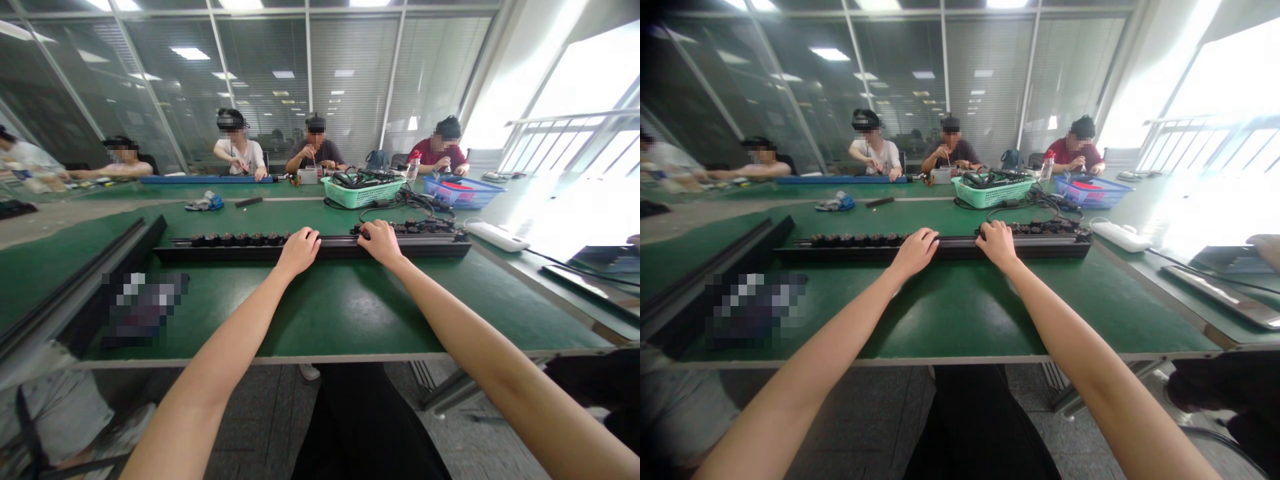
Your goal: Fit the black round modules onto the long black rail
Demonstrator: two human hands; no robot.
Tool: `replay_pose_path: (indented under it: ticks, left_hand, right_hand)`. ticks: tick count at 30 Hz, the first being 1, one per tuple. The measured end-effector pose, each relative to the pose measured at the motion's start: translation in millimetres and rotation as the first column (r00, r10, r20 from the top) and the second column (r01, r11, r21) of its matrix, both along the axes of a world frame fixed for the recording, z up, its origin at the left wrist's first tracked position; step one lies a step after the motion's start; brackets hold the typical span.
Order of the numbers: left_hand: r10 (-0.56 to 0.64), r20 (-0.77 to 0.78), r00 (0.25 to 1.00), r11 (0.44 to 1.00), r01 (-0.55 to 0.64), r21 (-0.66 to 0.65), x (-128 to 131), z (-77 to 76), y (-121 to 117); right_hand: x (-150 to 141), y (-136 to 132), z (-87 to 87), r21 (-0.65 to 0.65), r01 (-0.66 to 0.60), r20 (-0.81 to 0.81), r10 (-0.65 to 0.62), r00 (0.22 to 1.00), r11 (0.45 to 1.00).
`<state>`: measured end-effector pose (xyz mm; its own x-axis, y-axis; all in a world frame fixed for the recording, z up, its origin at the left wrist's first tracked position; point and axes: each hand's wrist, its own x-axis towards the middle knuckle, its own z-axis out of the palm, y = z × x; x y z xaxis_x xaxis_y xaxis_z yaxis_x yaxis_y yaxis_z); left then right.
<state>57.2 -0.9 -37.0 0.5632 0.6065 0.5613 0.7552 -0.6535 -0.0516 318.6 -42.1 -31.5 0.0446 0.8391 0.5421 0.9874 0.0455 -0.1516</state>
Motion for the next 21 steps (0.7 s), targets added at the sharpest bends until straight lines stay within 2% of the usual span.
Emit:
replay_pose_path:
  ticks: [21]
  left_hand:
    - [-0.007,0.011,1.0,1.0,0.007,-0.007,0.3,-1.3,2.4]
  right_hand:
    - [5.8,0.0,0.8,-0.053,-0.001,0.034,0.003,0.999,0.999]
